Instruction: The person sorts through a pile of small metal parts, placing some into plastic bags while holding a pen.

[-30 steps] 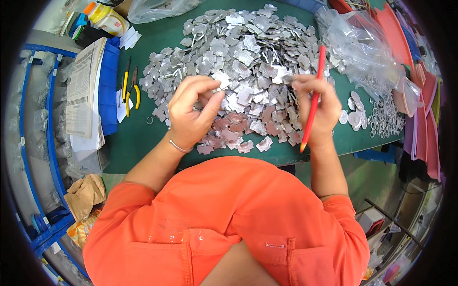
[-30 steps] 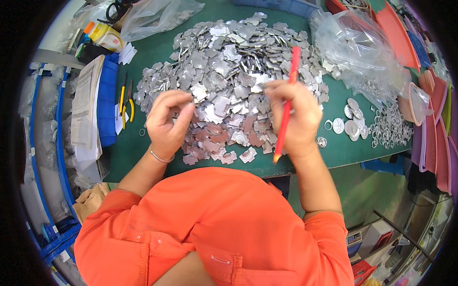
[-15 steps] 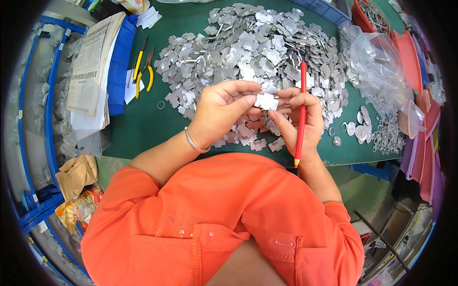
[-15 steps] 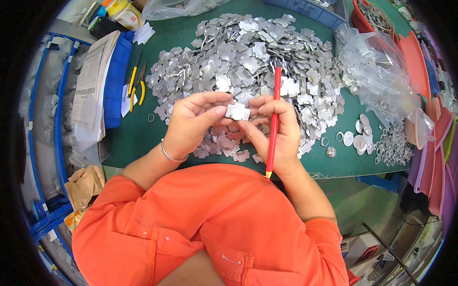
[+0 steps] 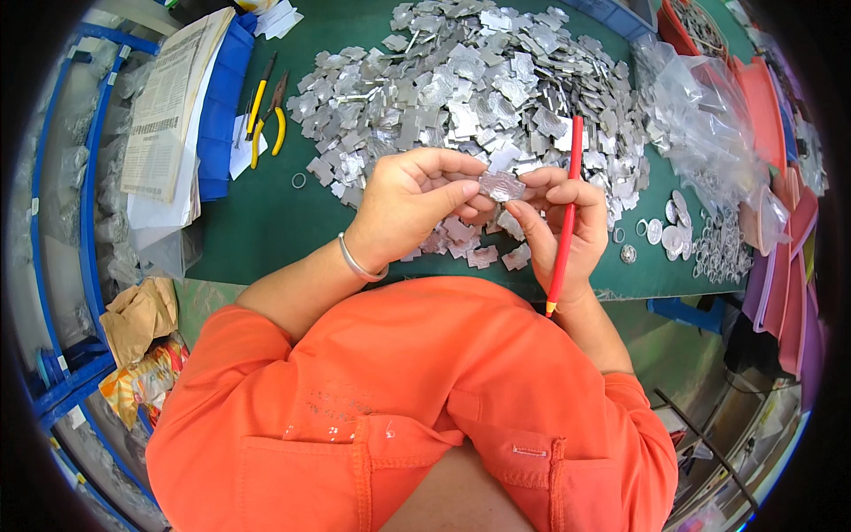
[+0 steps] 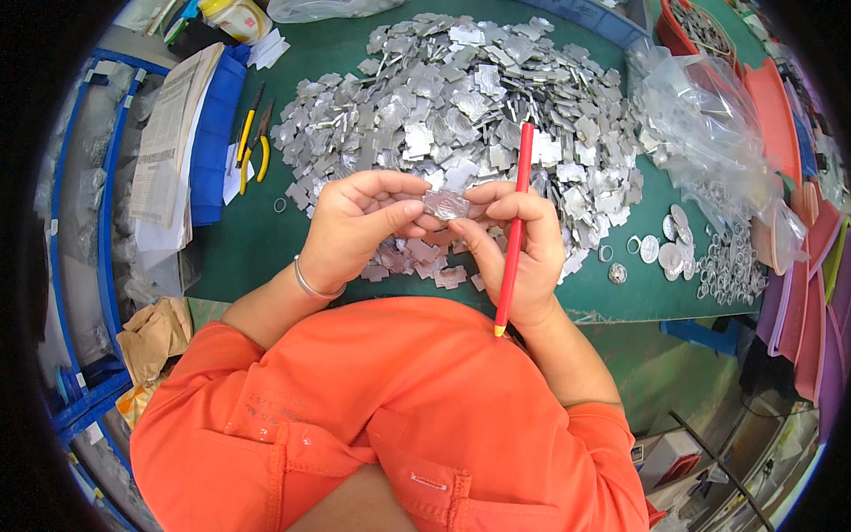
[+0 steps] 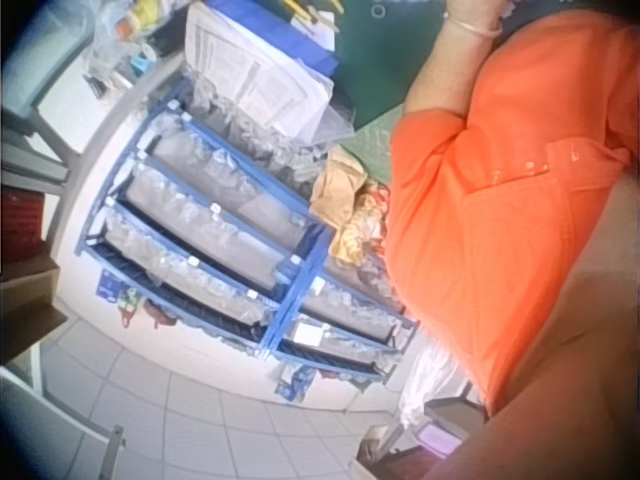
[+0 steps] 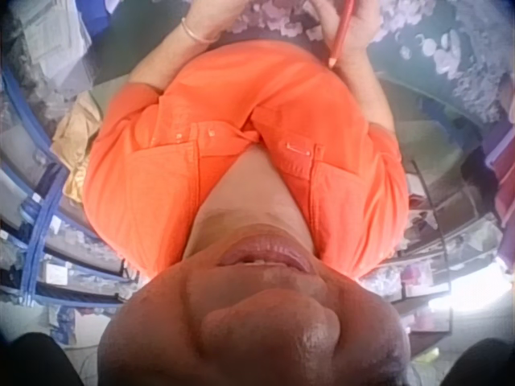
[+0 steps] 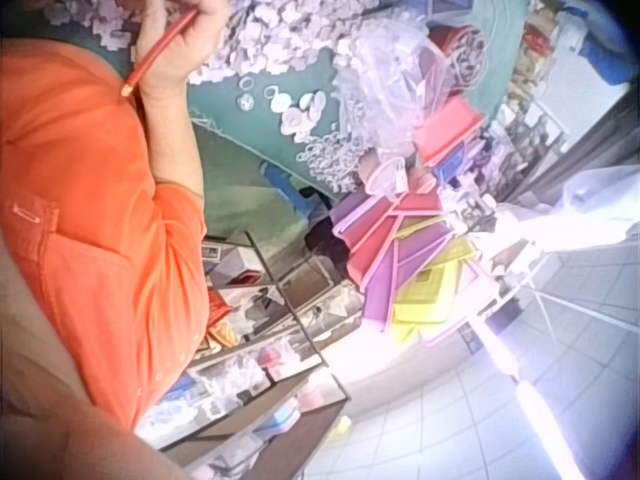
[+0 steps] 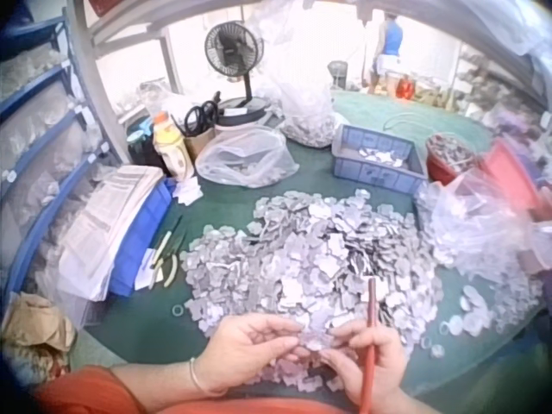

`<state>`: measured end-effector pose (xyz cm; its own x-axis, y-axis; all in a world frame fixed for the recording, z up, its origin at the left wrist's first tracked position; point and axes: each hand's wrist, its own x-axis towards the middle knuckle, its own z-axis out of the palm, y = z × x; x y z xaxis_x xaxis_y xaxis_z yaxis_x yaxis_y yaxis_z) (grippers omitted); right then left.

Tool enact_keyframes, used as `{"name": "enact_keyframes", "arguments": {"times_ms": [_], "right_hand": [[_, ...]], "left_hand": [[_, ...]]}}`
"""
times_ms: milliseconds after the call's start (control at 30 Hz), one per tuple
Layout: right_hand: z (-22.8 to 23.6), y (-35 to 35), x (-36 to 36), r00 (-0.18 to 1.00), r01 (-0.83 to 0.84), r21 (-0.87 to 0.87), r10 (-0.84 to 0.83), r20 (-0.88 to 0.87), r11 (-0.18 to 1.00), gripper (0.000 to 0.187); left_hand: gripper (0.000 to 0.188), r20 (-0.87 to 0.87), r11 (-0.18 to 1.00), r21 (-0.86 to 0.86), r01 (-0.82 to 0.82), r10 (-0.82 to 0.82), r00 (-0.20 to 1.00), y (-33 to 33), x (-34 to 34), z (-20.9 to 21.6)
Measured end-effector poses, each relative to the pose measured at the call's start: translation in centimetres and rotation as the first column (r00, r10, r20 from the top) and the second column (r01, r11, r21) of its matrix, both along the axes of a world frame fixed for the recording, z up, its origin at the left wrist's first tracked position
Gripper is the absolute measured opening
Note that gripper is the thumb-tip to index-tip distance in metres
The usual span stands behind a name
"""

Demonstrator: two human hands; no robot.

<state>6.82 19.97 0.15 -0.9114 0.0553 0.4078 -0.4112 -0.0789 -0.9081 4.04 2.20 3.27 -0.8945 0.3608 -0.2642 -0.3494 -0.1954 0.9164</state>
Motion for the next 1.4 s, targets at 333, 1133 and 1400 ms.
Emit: {"name": "enact_keyframes", "arguments": {"times_ms": [333,1133,1400], "right_hand": [[0.3,0.0,-0.3,0.960,0.129,0.179,-0.077,-0.270,0.975,0.033],[0.4,-0.6,-0.4,0.999,-0.044,0.085,0.046,-0.025,0.995,0.041],[0.3,-0.5,-0.2,0.999,-0.025,0.055,0.027,-0.031,0.998,0.040]], "left_hand": [[0.017,-0.060,0.997,-0.058,0.049,-0.052,0.997,0.0,0.0,-0.3],[0.029,0.060,0.993,0.103,-0.053,0.047,0.997,-0.5,-0.1,0.3],[0.026,0.025,0.990,0.119,-0.071,0.068,0.997,-0.1,0.0,0.0]]}}
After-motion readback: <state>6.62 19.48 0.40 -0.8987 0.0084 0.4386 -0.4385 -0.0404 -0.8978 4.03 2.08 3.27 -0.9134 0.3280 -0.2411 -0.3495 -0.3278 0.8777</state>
